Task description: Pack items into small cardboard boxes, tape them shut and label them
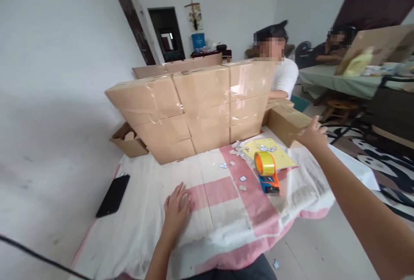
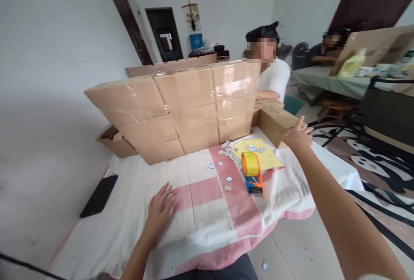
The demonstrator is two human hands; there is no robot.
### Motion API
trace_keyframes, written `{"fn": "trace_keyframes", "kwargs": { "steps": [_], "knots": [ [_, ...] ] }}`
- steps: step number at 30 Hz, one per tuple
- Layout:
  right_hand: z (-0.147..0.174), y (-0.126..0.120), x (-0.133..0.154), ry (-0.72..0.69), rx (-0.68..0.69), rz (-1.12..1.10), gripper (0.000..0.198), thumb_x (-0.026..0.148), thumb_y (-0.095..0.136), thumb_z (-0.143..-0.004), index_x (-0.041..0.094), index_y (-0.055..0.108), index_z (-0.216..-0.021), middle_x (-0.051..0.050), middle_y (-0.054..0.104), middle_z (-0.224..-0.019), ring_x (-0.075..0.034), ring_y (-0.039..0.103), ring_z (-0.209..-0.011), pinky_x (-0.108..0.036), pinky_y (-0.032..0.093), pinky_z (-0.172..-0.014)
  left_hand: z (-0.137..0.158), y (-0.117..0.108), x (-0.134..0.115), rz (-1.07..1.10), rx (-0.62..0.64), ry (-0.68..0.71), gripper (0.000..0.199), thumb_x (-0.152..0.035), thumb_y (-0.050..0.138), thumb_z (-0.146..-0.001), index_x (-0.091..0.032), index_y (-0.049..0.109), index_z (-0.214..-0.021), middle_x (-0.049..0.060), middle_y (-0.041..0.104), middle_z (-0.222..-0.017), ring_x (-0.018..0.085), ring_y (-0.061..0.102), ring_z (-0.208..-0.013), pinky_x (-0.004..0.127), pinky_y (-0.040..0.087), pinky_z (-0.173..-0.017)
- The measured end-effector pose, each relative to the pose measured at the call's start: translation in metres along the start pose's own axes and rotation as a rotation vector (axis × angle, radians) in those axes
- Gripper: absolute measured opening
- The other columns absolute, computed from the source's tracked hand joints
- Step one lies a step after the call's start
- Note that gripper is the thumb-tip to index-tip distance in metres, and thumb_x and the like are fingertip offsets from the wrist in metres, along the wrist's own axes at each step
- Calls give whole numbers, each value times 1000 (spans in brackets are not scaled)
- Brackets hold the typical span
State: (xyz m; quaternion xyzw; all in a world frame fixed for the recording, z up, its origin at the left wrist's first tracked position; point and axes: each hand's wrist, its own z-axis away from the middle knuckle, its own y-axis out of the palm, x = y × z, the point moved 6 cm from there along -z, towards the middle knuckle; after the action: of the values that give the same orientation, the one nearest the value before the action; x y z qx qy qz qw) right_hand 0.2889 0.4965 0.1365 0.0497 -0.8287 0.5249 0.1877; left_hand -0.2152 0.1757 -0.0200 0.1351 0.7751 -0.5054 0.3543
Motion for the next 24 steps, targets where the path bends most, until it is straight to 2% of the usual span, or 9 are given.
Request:
{"fn": "trace_keyframes", "kwargs": {
  "steps": [3, 6, 7, 9, 11, 14, 17, 19, 24],
  "knots": [
    [41, -28, 81, -186, -155, -164, 85, 49, 66, -87, 5, 34, -153, -41, 43, -137, -48, 52, -125, -56, 46, -86, -19, -54, 27, 157, -243, -23, 29, -46, 51, -91, -24, 64, -77, 11, 69, -125, 26, 64, -118, 48, 49, -105],
    [122, -16, 208, -547, -55, -349, 41, 38, 59, -91, 18, 61, -128, -19, 62, -124, -29, 66, -101, -43, 51, -89, -56, -118, 64, 145, -474, -83, 29, -46, 48, -92, -22, 59, -80, 13, 64, -122, 27, 61, -119, 46, 52, -100],
    [158, -3, 256, -688, 53, -482, 37, 33, 57, -93, 18, 62, -126, -15, 64, -120, -25, 67, -92, -40, 52, -87, -72, -138, 76, 133, -531, -105, 27, -45, 47, -92, -21, 59, -87, 15, 61, -126, 27, 60, -119, 44, 54, -96],
    [240, 35, 352, -925, 406, -650, 34, 25, 53, -93, 17, 64, -125, -13, 66, -122, -23, 68, -97, -37, 53, -91, -108, -170, 96, 99, -594, -142, 29, -37, 46, -92, -18, 56, -110, 18, 56, -132, 24, 64, -110, 41, 57, -91],
    [315, 82, 431, -916, 754, -622, 45, 18, 54, -93, 19, 58, -137, -12, 61, -137, -21, 67, -107, -35, 51, -98, -145, -194, 110, 38, -601, -153, 45, -31, 51, -89, -15, 47, -131, 20, 50, -141, 22, 65, -110, 40, 55, -96],
    [385, 139, 524, -851, 898, -516, 74, 16, 67, -84, 20, 43, -153, -19, 39, -159, -29, 60, -127, -37, 50, -102, -198, -216, 118, -93, -520, -133, 66, -24, 57, -85, -18, 36, -148, 19, 35, -158, 27, 56, -129, 42, 49, -108],
    [397, 185, 583, -675, 938, -402, 91, 11, 68, -80, 19, 27, -160, -28, 16, -166, -34, 63, -124, -41, 52, -98, -242, -225, 122, -241, -349, -121, 74, -21, 59, -84, -27, 33, -153, 11, 27, -166, 31, 51, -137, 45, 47, -110],
    [386, 209, 608, -562, 937, -350, 94, 10, 67, -81, 21, 21, -162, -30, 12, -166, -34, 65, -121, -42, 53, -97, -268, -228, 127, -335, -229, -151, 78, -23, 62, -81, -32, 34, -153, 10, 27, -167, 35, 53, -135, 50, 48, -108],
    [355, 251, 634, -411, 909, -305, 87, 13, 69, -82, 29, 30, -158, -26, 32, -157, -36, 63, -122, -46, 53, -93, -311, -228, 151, -471, -32, -271, 74, -37, 72, -76, -32, 46, -144, 15, 42, -155, 39, 64, -118, 53, 53, -95]
  ]
}}
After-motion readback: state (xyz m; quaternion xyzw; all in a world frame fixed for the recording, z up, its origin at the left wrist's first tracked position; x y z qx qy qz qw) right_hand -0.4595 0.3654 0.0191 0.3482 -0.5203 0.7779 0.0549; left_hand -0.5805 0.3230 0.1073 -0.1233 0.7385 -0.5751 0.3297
